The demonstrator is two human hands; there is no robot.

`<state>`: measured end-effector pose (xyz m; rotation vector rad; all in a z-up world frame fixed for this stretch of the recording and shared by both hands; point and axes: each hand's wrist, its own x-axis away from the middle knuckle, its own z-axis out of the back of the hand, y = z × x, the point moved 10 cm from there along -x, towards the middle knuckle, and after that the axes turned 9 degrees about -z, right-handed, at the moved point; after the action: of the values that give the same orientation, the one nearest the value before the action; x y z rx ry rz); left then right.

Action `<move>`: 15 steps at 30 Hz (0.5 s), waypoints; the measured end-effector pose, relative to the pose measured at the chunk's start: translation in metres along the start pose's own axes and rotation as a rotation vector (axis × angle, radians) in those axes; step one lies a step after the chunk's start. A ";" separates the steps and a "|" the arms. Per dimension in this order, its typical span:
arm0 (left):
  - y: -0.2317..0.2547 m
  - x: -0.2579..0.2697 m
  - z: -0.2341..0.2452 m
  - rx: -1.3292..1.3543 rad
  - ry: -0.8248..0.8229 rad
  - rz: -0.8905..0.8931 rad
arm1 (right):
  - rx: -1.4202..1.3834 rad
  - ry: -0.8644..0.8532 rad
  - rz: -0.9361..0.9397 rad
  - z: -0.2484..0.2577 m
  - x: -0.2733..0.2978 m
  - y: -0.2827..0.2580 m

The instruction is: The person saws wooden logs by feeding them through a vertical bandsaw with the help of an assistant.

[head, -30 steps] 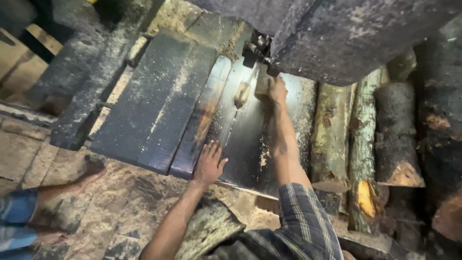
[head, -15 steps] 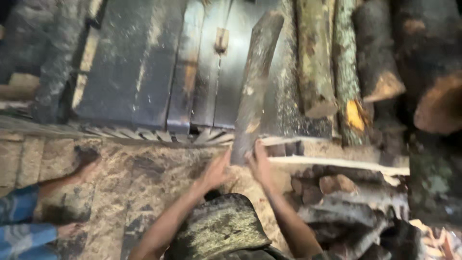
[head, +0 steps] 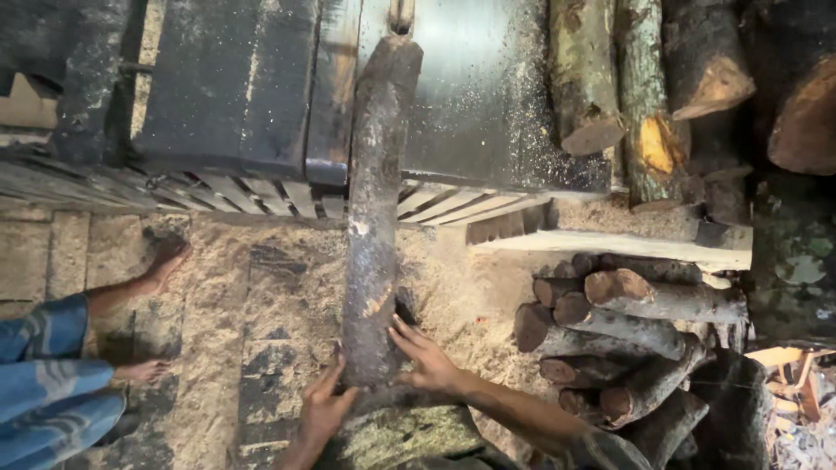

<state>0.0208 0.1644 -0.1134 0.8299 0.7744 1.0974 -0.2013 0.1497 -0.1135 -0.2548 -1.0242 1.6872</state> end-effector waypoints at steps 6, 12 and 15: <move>0.002 -0.099 0.017 -0.027 -0.047 0.077 | 0.019 0.076 0.047 0.054 -0.071 -0.007; 0.044 -0.303 0.004 -0.737 -0.245 -0.163 | 0.288 0.302 0.060 0.203 -0.191 0.006; 0.043 -0.435 -0.001 -0.890 -0.177 -0.113 | 0.269 0.493 -0.240 0.300 -0.261 0.028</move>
<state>-0.1162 -0.2408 -0.0238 0.1169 0.1271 1.1003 -0.3066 -0.2271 -0.0354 -0.3350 -0.4375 1.4248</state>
